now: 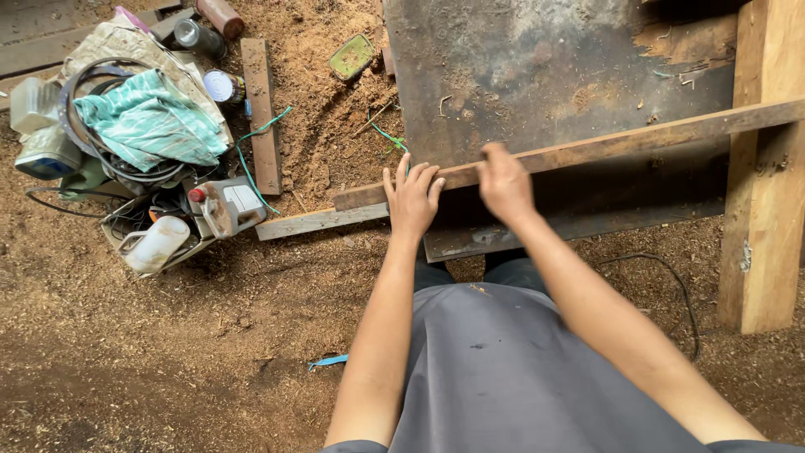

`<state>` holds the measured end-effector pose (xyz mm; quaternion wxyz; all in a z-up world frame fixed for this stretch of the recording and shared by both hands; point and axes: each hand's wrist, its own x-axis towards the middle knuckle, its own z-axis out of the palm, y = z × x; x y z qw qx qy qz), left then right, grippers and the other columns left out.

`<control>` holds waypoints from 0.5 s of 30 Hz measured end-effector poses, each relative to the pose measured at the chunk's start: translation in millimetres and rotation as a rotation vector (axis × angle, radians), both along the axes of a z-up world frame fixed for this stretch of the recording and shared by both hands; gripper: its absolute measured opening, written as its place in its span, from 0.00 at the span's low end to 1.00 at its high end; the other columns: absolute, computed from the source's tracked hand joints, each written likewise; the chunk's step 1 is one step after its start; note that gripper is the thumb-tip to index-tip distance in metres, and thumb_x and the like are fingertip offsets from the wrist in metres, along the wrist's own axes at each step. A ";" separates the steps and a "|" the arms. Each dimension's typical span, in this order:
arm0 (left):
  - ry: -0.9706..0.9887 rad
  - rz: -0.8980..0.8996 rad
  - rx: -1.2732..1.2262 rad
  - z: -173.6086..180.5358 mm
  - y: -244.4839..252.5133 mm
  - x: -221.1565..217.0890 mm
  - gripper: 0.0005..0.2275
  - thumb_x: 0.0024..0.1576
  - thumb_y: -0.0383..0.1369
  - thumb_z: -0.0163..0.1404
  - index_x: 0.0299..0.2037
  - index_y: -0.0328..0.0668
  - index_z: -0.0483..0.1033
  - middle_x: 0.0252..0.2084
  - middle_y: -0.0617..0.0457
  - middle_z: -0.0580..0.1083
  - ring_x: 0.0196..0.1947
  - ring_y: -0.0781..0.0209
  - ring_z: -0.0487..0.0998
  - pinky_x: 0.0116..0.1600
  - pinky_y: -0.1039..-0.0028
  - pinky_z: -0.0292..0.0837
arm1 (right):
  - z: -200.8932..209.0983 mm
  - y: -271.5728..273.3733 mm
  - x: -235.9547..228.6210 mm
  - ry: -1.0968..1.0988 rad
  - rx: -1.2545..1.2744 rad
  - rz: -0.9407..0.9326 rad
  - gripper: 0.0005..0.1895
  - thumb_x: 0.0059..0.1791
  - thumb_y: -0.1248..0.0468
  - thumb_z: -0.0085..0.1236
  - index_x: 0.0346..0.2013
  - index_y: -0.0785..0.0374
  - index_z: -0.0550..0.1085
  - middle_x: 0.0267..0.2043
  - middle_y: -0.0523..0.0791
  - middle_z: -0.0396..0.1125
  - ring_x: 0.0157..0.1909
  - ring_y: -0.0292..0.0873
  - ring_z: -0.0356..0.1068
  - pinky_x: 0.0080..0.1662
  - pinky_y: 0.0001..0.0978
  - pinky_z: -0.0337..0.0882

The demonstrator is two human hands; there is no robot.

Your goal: The person sands several wooden planks using a small piece of sandpaper, moving it back and forth along the surfaces and edges of the wood while holding the planks by hand.

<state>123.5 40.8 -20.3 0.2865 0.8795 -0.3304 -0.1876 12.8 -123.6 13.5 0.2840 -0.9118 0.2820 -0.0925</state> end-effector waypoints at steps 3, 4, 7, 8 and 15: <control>-0.086 0.054 0.014 0.4 8.9 -10.2 0.17 0.63 0.41 0.50 0.61 0.53 0.75 0.68 0.53 0.68 0.77 0.48 0.53 0.76 0.39 0.34 | 8.9 34.3 15.3 -0.064 0.037 0.174 0.12 0.53 0.64 0.52 0.51 0.61 0.68 0.40 0.54 0.72 0.44 0.60 0.74 0.44 0.52 0.73; -0.092 0.062 0.035 2.2 14.4 -11.4 0.19 0.63 0.41 0.51 0.64 0.53 0.72 0.70 0.52 0.65 0.78 0.47 0.51 0.76 0.38 0.33 | 12.1 40.9 18.3 -0.049 0.043 0.224 0.13 0.52 0.64 0.51 0.52 0.61 0.68 0.39 0.54 0.72 0.42 0.60 0.74 0.41 0.53 0.73; -0.086 0.072 0.081 8.7 30.3 -12.4 0.25 0.61 0.42 0.51 0.70 0.54 0.65 0.76 0.49 0.56 0.78 0.45 0.46 0.76 0.37 0.32 | 21.3 27.5 5.6 0.256 0.029 -0.081 0.11 0.56 0.60 0.49 0.53 0.57 0.70 0.31 0.54 0.72 0.34 0.62 0.74 0.35 0.57 0.71; -0.082 0.082 0.093 10.2 34.4 -12.1 0.27 0.61 0.42 0.52 0.72 0.55 0.62 0.78 0.49 0.52 0.79 0.44 0.45 0.76 0.37 0.31 | 23.1 17.4 -2.9 0.245 -0.019 -0.157 0.12 0.57 0.60 0.48 0.54 0.59 0.69 0.28 0.55 0.72 0.32 0.63 0.73 0.34 0.58 0.70; -0.023 0.191 0.145 17.0 71.7 -10.3 0.33 0.58 0.41 0.55 0.75 0.59 0.56 0.80 0.48 0.45 0.80 0.45 0.43 0.76 0.37 0.33 | -28.0 93.5 34.5 0.071 0.030 0.001 0.12 0.56 0.59 0.49 0.54 0.56 0.68 0.32 0.54 0.72 0.36 0.60 0.74 0.37 0.54 0.72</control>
